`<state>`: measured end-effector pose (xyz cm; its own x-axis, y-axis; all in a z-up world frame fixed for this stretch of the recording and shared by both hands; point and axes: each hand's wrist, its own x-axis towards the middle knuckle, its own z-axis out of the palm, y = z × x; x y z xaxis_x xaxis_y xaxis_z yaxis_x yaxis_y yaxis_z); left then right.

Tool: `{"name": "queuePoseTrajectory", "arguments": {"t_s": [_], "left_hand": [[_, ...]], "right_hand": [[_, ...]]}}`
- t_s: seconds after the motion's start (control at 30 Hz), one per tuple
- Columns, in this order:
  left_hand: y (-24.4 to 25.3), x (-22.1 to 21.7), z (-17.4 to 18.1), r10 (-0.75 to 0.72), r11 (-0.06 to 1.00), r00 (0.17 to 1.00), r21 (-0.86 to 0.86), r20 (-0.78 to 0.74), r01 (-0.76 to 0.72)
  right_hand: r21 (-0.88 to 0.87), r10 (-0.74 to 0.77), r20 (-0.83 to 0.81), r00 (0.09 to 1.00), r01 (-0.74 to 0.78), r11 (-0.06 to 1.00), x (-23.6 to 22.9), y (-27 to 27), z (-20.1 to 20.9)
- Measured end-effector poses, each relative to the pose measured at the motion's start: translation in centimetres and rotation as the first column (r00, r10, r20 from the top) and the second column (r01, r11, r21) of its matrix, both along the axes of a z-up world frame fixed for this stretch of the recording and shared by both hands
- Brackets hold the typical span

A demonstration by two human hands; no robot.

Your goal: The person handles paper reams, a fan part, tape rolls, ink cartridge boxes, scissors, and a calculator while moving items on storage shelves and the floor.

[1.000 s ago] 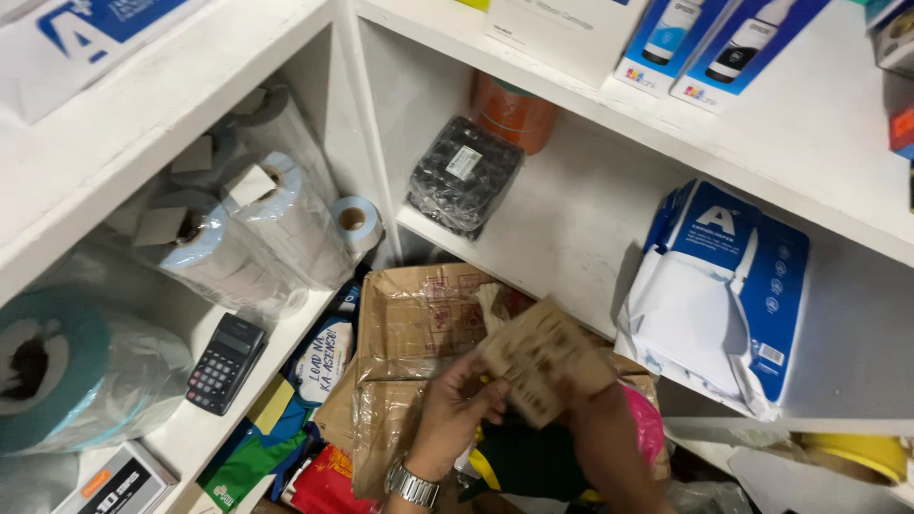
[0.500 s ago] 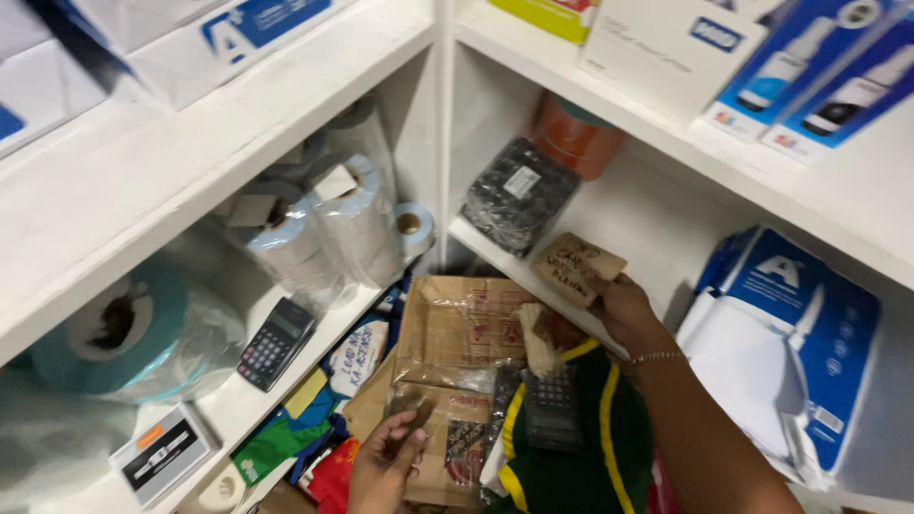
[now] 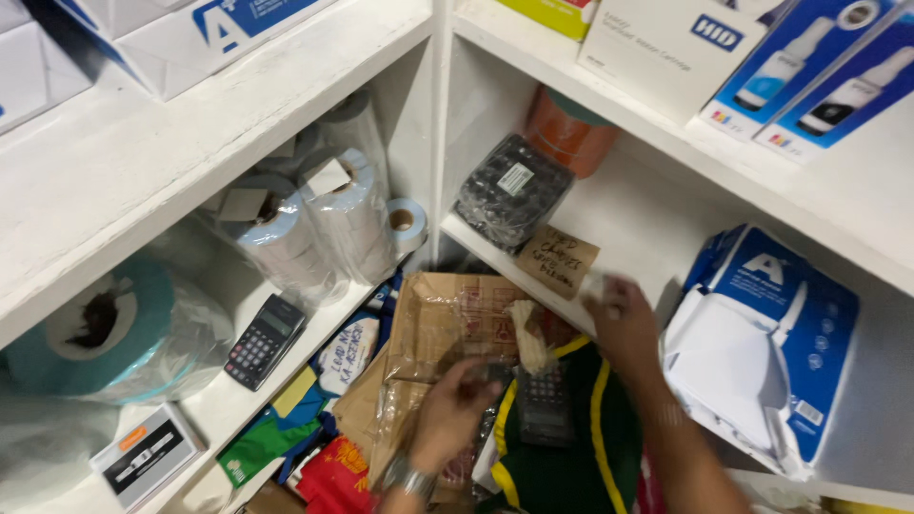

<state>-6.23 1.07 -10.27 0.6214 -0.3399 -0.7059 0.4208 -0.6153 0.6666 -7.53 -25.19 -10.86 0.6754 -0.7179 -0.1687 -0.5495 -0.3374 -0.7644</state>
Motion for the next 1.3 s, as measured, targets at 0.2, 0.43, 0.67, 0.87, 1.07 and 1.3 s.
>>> {"name": "queuePoseTrajectory", "arguments": {"t_s": [0.2,0.43,0.67,0.87,1.07,1.3], "left_hand": [[-9.3,3.5,-5.5,0.098,0.972,0.960,-0.232,0.262,-0.035],[-9.8,3.6,-2.3,0.043,0.998,0.982,-0.043,0.185,-0.035],[-5.1,5.0,-6.1,0.055,0.993,0.875,-0.114,0.481,0.000],[-3.8,3.7,-12.6,-0.223,0.972,0.596,0.126,0.772,0.200],[-4.1,3.1,-15.7,-0.267,0.963,0.528,0.205,0.806,0.174],[-4.8,3.1,-19.0,-0.241,0.970,0.432,0.226,0.869,0.087]], "right_hand": [[0.079,0.014,-0.222,0.975,0.003,0.997,-8.9,5.5,-3.5],[0.044,0.171,-0.392,0.904,-0.167,0.985,-9.2,8.0,-5.0],[0.090,0.154,-0.527,0.835,-0.126,0.988,-8.7,8.6,-4.4],[0.393,-0.096,-0.327,0.940,0.228,0.891,-8.9,7.6,0.4],[0.704,-0.401,-0.026,0.916,0.302,0.643,-9.4,-2.4,-3.3],[0.883,-0.282,-0.031,0.959,0.159,0.441,2.1,-18.0,-8.8]]}}
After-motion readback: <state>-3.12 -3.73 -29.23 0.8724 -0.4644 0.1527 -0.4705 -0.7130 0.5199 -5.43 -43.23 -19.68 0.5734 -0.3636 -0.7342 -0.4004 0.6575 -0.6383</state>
